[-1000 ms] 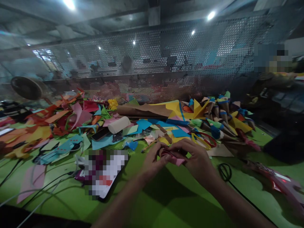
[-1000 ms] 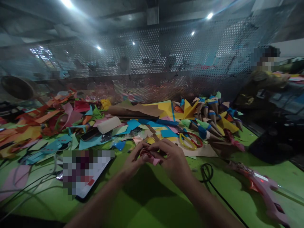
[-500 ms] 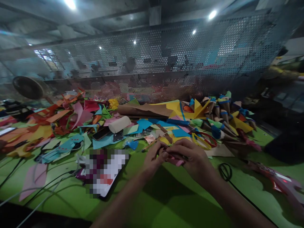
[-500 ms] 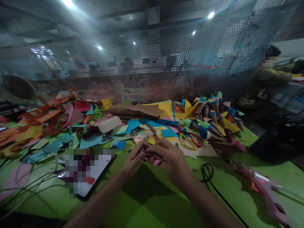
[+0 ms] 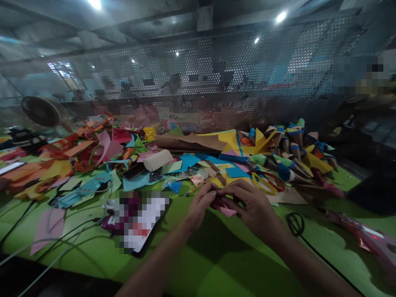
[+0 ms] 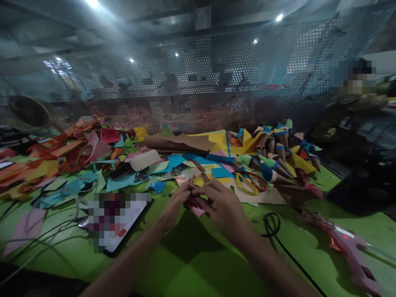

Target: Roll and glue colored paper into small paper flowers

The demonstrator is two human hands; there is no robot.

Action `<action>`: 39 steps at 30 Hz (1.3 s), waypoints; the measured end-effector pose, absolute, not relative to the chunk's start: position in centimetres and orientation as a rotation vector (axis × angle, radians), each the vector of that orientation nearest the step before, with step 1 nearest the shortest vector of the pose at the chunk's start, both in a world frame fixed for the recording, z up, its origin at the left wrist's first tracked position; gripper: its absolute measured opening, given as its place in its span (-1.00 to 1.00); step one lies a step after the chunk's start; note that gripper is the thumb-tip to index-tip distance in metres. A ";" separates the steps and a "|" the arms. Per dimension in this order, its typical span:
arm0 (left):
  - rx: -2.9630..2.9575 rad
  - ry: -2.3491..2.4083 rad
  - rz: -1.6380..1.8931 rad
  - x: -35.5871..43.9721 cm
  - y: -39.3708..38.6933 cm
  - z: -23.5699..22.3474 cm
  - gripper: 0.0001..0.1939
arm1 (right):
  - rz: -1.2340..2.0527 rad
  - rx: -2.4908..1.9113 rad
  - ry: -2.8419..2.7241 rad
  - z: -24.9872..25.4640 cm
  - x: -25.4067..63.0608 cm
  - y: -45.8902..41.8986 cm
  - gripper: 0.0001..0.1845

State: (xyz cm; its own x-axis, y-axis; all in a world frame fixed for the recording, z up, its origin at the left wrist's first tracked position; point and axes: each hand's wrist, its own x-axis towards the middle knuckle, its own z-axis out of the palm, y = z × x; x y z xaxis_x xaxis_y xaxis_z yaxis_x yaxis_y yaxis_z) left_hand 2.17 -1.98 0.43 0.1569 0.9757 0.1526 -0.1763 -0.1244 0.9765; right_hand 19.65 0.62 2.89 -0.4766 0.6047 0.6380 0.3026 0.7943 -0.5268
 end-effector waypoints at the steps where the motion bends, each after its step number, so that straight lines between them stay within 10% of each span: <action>1: 1.261 0.891 1.258 2.2 -1.9 0.3 -0.70 | 0.451 -0.673 -2.090 3.0 19.6 0.6 -0.83; 20: 1.321 0.924 1.124 1.8 -2.0 0.8 -0.38 | 0.718 -0.851 -1.962 2.9 19.9 0.9 -0.91; 39: 1.486 0.940 1.237 1.7 -1.7 -0.4 -0.56 | 1.361 -0.960 -1.580 2.9 19.4 1.3 -0.73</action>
